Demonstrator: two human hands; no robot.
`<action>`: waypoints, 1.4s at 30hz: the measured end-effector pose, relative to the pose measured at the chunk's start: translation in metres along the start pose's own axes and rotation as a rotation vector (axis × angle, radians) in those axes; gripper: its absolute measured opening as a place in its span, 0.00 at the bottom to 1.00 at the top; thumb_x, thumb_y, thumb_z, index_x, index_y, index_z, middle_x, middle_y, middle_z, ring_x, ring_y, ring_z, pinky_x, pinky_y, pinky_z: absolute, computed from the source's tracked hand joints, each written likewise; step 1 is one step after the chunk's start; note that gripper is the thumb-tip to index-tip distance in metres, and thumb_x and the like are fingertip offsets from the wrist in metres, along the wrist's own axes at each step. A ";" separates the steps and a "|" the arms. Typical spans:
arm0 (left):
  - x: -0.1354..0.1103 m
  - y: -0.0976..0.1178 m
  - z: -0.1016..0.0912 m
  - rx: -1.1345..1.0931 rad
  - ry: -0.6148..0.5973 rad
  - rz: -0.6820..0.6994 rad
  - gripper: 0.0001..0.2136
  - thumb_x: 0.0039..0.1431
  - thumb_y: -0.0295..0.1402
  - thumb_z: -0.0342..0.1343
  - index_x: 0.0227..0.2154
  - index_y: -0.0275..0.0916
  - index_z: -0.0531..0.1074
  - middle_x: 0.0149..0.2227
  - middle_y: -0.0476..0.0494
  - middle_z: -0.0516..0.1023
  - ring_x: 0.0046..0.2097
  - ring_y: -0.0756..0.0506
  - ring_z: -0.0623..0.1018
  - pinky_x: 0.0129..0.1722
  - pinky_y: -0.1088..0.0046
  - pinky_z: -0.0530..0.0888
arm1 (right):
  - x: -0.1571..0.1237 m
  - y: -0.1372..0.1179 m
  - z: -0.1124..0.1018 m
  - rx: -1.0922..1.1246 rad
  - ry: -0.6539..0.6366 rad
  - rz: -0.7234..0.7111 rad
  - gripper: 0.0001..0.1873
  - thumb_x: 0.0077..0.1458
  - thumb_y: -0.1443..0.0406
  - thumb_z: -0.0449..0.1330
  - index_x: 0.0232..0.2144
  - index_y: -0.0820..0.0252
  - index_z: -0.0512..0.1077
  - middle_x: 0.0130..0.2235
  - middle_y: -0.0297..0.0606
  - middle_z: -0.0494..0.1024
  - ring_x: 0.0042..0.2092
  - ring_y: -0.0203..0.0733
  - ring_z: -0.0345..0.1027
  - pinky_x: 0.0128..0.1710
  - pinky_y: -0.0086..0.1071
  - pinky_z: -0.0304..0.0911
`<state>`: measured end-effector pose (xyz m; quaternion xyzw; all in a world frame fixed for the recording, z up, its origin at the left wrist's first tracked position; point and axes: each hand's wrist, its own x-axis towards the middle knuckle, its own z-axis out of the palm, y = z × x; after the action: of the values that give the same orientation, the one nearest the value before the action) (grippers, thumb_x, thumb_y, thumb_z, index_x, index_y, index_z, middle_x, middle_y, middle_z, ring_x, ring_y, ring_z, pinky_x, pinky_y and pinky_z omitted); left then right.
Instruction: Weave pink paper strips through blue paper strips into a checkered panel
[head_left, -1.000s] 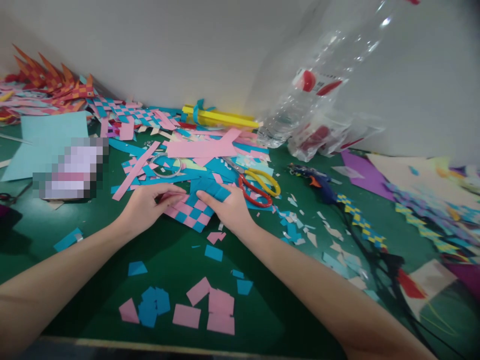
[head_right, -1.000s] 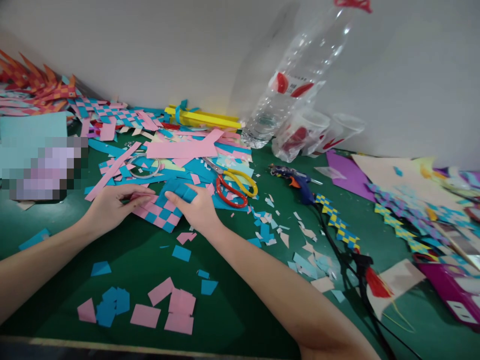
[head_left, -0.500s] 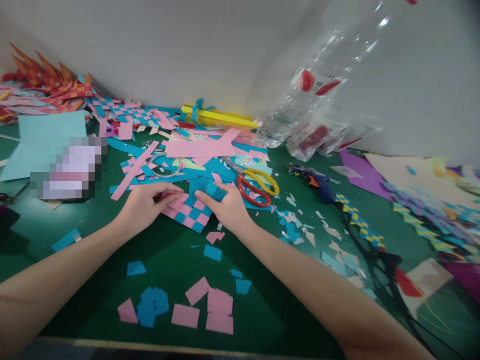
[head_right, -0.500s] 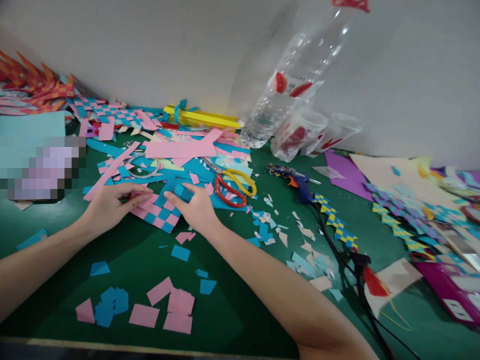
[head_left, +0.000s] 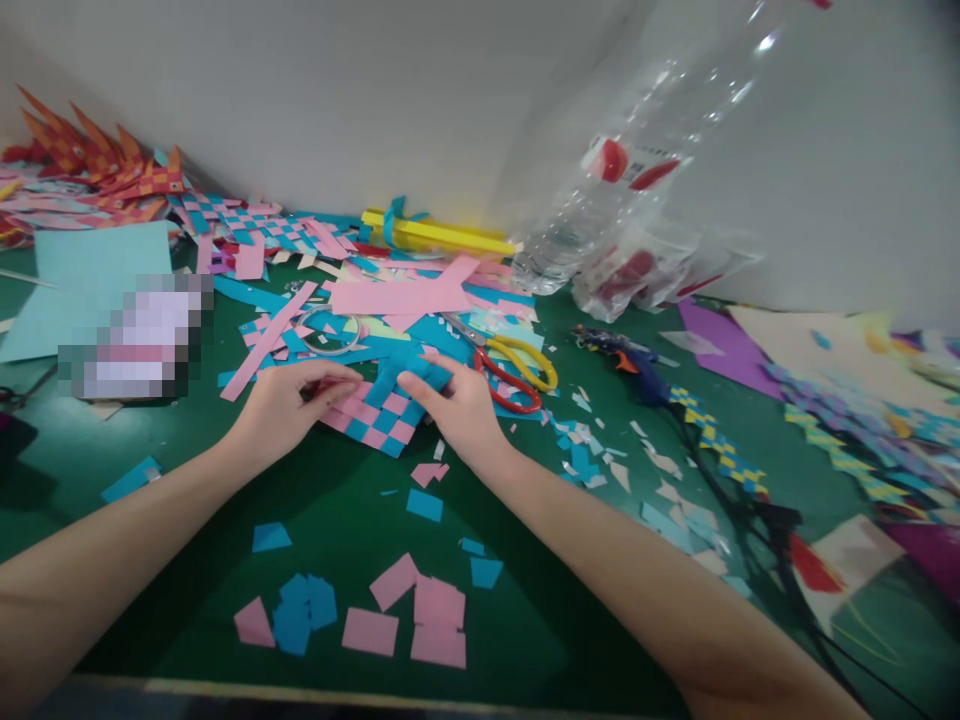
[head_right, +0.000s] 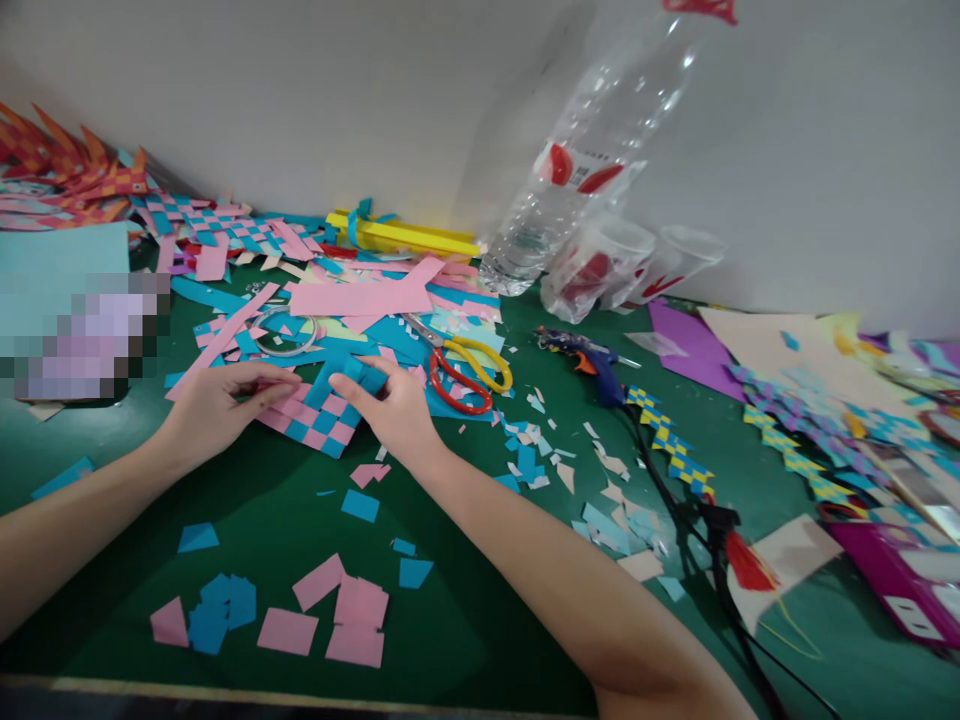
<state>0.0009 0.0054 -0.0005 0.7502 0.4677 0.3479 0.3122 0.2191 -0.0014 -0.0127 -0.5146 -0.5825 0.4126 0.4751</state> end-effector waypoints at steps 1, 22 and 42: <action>0.000 0.001 -0.001 0.003 0.016 -0.005 0.16 0.59 0.48 0.57 0.39 0.43 0.80 0.39 0.44 0.84 0.38 0.43 0.81 0.38 0.68 0.78 | 0.001 0.003 0.000 0.021 0.027 0.035 0.28 0.45 0.43 0.65 0.38 0.57 0.76 0.17 0.25 0.64 0.19 0.33 0.57 0.19 0.29 0.60; -0.002 0.004 -0.003 0.029 0.196 -0.017 0.13 0.60 0.45 0.57 0.40 0.44 0.79 0.40 0.45 0.83 0.40 0.43 0.81 0.42 0.66 0.79 | 0.000 0.000 0.000 0.011 0.066 -0.067 0.22 0.49 0.46 0.64 0.21 0.58 0.71 0.20 0.31 0.70 0.24 0.35 0.64 0.21 0.28 0.62; -0.005 0.016 -0.005 0.130 0.241 0.167 0.13 0.57 0.44 0.60 0.42 0.45 0.77 0.42 0.47 0.82 0.47 0.40 0.79 0.58 0.59 0.69 | -0.013 -0.010 0.004 -0.119 0.051 -0.305 0.14 0.51 0.53 0.65 0.21 0.55 0.75 0.26 0.33 0.79 0.29 0.40 0.74 0.29 0.32 0.72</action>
<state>0.0032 -0.0043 0.0140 0.7578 0.4593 0.4292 0.1747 0.2137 -0.0153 -0.0054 -0.4580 -0.6649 0.2872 0.5154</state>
